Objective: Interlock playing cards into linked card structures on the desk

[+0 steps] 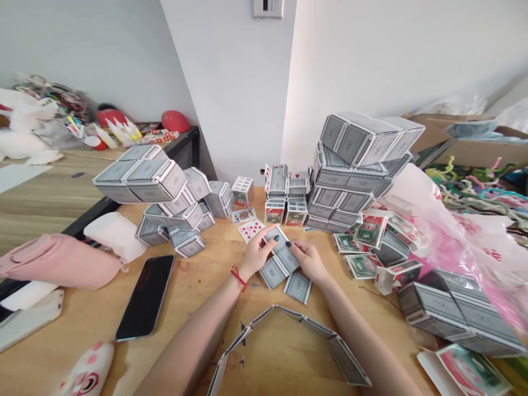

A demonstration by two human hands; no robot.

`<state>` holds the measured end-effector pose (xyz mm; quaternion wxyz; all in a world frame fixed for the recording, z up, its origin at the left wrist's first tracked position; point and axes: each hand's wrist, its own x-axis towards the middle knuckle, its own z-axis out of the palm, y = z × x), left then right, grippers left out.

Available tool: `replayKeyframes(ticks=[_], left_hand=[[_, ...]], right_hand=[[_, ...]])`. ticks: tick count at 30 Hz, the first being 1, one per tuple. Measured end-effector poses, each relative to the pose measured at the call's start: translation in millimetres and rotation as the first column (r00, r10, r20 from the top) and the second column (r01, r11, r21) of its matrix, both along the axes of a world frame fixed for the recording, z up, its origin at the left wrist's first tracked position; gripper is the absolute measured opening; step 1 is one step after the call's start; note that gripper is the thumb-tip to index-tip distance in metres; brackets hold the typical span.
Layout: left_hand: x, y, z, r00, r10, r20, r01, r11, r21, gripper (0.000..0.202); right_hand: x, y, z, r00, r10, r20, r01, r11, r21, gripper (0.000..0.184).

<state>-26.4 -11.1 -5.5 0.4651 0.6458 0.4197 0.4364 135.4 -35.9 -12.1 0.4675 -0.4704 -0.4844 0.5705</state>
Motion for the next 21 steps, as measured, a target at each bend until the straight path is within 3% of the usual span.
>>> replayKeyframes(ticks=[4,6,8,11,14,21], left_hand=[[-11,2,0.4,0.960,0.247,-0.133,-0.233,0.966,0.115,0.034],[-21,6,-0.5,0.882,0.423,-0.208,-0.374,0.896,0.240,0.030],[-29,11,-2.7,0.790,0.522,-0.322,-0.400,0.836,0.376,0.026],[-33,16,-7.8,0.695,0.541,-0.473,-0.322,0.823,0.468,0.040],[-31,18,-11.8,0.658,0.516,-0.549,-0.253,0.838,0.484,0.048],[-31,19,-13.5,0.616,0.540,-0.574,-0.290,0.833,0.472,0.051]], right_hand=[[4,1,-2.0,0.998,-0.049,-0.034,0.049,0.999,-0.017,0.029],[7,2,-3.4,0.990,-0.112,-0.091,0.108,0.993,-0.046,0.029],[10,3,-3.7,0.974,-0.154,-0.169,0.146,0.987,-0.061,0.028],[12,4,-1.9,0.956,-0.145,-0.254,0.130,0.989,-0.073,0.025],[12,4,0.0,0.950,-0.136,-0.280,0.118,0.990,-0.081,0.023],[12,5,-2.3,0.960,-0.156,-0.234,0.144,0.987,-0.066,0.021]])
